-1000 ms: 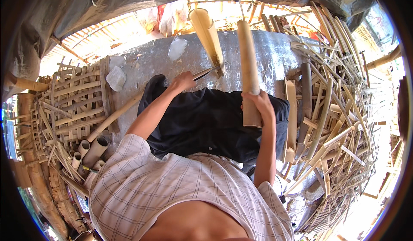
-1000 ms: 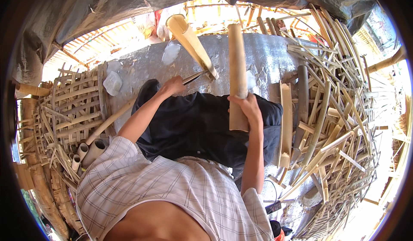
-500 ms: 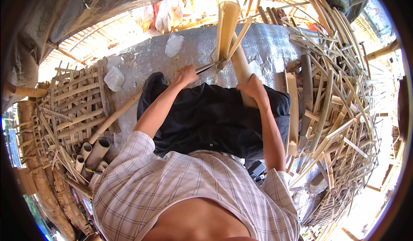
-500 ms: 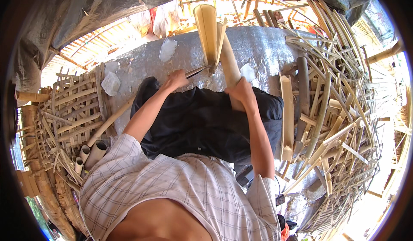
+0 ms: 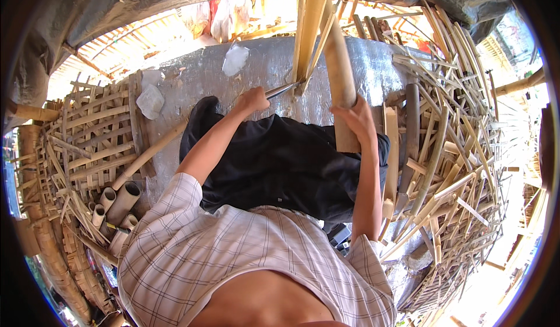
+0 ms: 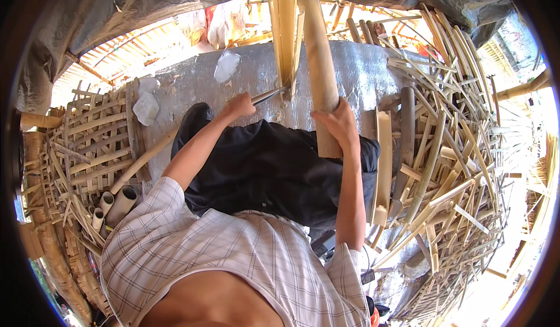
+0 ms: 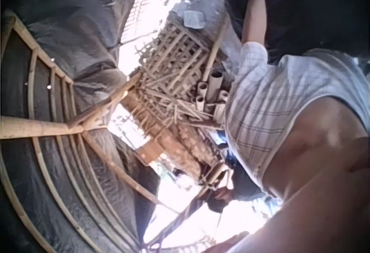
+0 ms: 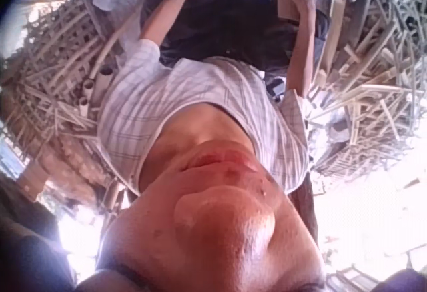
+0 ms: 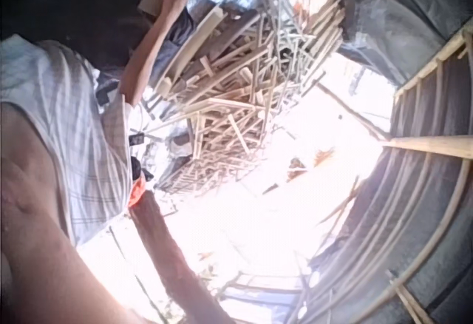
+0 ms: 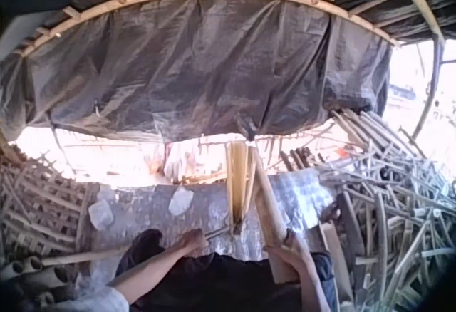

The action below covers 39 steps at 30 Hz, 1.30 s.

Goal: The person shapes a bamboo piece by hand using a metal blade, peeling away layers and smoothing the edges of the hollow cylinder.

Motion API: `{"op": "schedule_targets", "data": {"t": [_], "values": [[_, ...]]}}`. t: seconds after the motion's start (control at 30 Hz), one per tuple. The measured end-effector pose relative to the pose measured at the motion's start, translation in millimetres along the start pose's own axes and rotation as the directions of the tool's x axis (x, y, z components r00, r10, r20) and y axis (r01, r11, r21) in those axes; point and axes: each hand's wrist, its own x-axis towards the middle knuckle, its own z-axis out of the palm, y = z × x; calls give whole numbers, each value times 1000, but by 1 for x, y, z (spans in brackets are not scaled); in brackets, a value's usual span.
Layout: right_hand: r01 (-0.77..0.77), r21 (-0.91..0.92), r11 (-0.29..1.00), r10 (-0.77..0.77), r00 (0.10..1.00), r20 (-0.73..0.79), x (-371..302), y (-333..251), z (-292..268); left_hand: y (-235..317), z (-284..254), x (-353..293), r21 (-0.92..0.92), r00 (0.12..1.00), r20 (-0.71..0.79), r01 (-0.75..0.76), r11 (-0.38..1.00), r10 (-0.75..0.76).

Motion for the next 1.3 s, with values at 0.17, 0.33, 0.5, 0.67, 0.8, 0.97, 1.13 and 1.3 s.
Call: {"op": "schedule_targets", "data": {"t": [0.17,0.33,0.5,0.67,0.8,0.97,1.13,1.3], "values": [[135,-84,987,-146,980,-135,10,-28,13,-6,9,2,-14,998,-62,24,1000,-25],[86,-458,885,-53,995,85,42,68,58,6,19,-6,-21,993,1,121,992,-121],[87,-448,890,-37,992,120,55,94,73,-19,65,-19,-94,986,37,168,981,-165],[66,-367,928,-30,994,104,56,105,65,0,76,-25,-158,974,-38,213,964,-222],[97,-326,940,-69,993,95,56,103,62,-4,84,-24,-193,976,-63,193,962,-209],[143,-324,935,-114,988,107,56,91,65,-6,92,-20,-140,967,-17,249,958,-254],[78,-415,907,-43,995,94,45,84,79,-9,91,-17,-150,961,22,274,950,-274],[43,-417,908,-18,998,62,53,107,83,8,77,-19,-124,945,97,323,938,-312]]}}
